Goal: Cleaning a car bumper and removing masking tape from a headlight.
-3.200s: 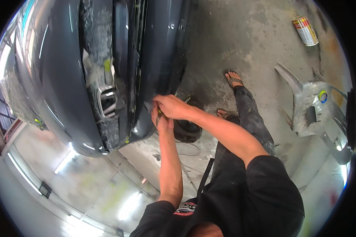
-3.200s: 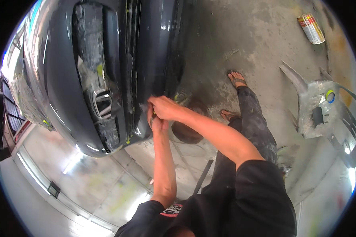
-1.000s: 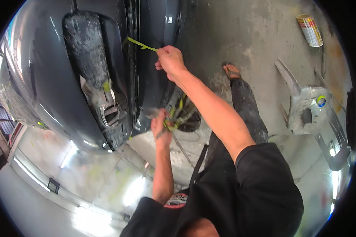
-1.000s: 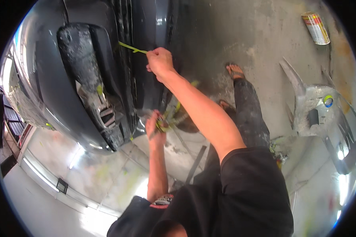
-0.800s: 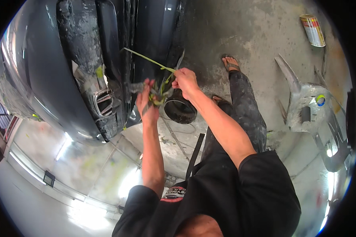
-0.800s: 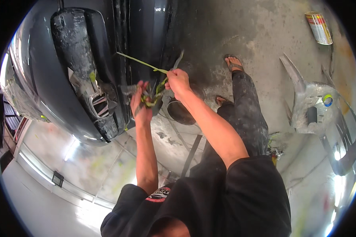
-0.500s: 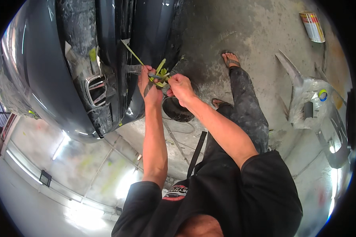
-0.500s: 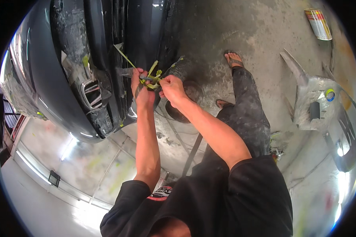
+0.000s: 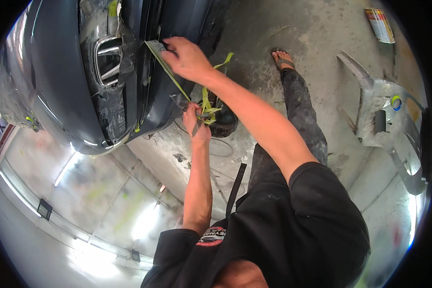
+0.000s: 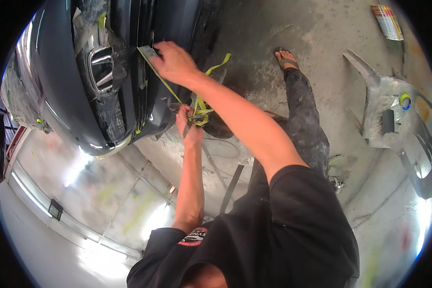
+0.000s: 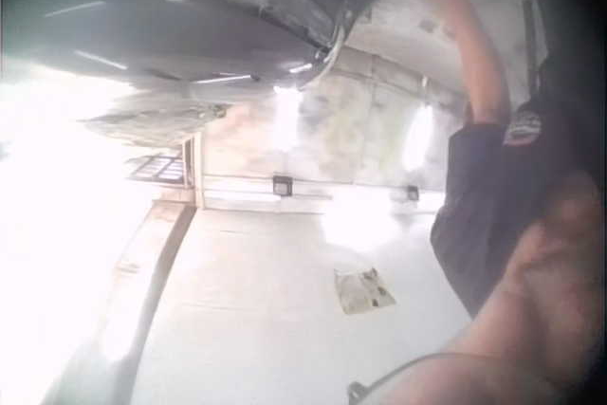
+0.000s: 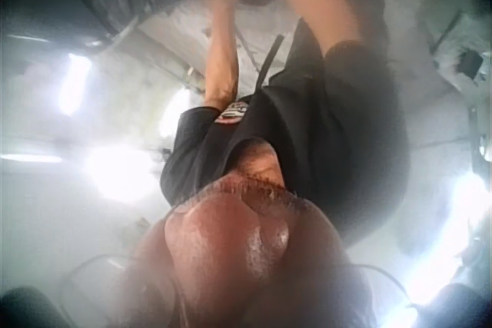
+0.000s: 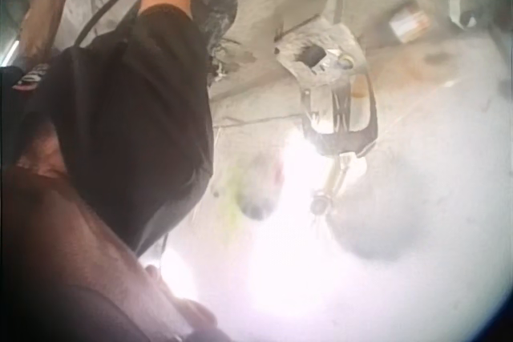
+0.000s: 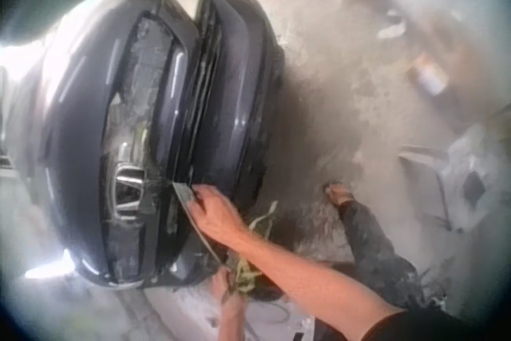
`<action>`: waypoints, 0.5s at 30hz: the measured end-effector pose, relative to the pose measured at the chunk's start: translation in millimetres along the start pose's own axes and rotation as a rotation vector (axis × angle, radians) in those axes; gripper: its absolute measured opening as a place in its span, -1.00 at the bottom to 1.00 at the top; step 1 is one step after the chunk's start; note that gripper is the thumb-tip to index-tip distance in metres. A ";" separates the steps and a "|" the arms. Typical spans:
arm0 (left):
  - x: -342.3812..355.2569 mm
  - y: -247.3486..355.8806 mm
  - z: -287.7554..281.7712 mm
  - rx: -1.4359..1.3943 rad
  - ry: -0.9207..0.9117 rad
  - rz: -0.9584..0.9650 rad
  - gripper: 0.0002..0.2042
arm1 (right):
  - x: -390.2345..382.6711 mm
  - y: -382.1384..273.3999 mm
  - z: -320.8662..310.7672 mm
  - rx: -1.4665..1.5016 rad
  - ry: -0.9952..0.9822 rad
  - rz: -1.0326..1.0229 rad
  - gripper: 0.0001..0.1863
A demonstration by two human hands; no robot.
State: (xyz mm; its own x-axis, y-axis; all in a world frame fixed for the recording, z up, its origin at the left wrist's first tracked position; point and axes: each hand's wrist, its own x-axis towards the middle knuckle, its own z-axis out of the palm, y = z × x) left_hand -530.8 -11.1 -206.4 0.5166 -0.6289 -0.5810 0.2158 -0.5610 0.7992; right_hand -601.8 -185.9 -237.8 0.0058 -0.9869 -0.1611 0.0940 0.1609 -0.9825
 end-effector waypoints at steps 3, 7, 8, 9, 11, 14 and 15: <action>-12.2 -17.6 -11.8 -0.032 0.013 -0.018 -0.82 | -5.7 -4.4 38.7 -0.031 0.118 -0.188 -0.55; -17.9 -40.0 -37.4 -0.050 0.009 -0.061 -0.80 | -27.6 6.3 60.6 -0.160 -0.068 -0.002 -0.53; -21.9 -46.4 -43.4 -0.048 0.067 -0.083 -0.80 | -36.5 10.5 62.6 -0.285 -0.121 -0.030 -0.51; -27.5 -54.1 -47.6 -0.061 0.045 -0.095 -0.80 | -45.8 15.2 64.3 -0.424 -0.145 -0.068 -0.48; -42.5 -66.7 -58.9 -0.081 0.030 -0.113 -0.80 | -73.8 23.4 68.3 -0.472 -0.195 -0.091 -0.45; -69.4 -79.6 -81.6 -0.098 0.016 -0.220 -0.82 | -112.5 38.1 73.5 -0.544 -0.224 -0.154 -0.39; -76.2 -81.5 -91.5 -0.074 0.067 -0.224 -0.82 | -123.9 43.5 75.6 -0.583 -0.234 -0.153 -0.38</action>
State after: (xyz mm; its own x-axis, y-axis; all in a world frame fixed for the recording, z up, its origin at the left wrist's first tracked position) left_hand -511.9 131.8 -213.1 0.5025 -0.4550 -0.7352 0.3899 -0.6396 0.6624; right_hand -523.1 -57.3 -253.4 0.2586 -0.9644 -0.0557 -0.4453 -0.0678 -0.8928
